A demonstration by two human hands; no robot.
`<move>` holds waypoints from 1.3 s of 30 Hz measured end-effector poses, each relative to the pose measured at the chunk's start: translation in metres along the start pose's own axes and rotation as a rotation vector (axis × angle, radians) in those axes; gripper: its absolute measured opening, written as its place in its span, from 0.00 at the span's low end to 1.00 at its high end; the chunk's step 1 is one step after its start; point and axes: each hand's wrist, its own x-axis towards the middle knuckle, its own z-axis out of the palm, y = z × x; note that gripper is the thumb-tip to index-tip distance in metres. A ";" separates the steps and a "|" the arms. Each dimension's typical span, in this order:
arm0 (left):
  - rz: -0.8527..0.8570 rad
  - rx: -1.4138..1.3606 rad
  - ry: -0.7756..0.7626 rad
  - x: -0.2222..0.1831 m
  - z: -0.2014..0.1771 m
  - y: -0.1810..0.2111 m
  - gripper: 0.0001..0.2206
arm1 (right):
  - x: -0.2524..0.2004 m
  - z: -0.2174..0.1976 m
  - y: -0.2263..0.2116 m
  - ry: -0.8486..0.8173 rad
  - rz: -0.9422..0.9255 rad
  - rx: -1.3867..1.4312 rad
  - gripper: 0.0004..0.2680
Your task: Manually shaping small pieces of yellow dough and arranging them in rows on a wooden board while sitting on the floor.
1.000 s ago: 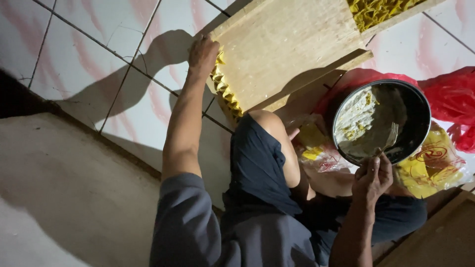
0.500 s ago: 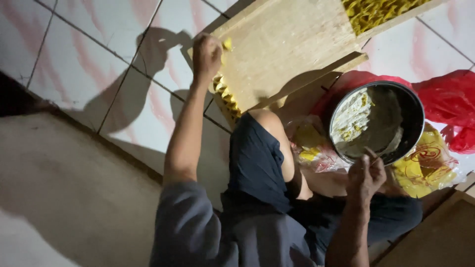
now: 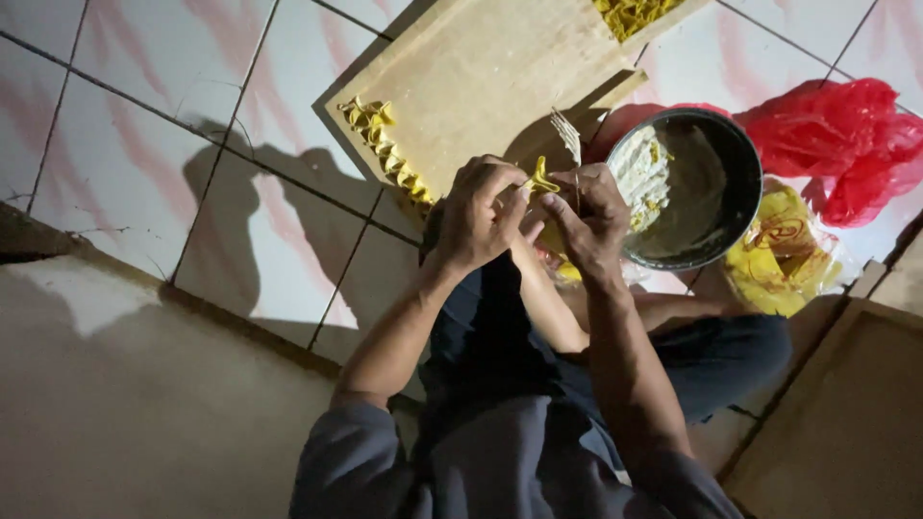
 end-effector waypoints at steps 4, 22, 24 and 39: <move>0.022 0.041 -0.058 -0.009 0.012 0.001 0.04 | -0.013 -0.013 0.003 -0.011 -0.008 -0.001 0.10; 0.028 -0.032 -0.210 -0.029 0.044 -0.014 0.08 | -0.023 -0.034 -0.007 -0.084 -0.109 -0.034 0.05; 0.018 -0.043 -0.202 -0.025 0.037 -0.027 0.05 | -0.019 -0.029 -0.016 -0.045 -0.073 -0.030 0.07; -0.246 0.580 -0.233 0.042 -0.106 -0.300 0.07 | -0.085 -0.083 0.021 0.318 0.659 -0.206 0.09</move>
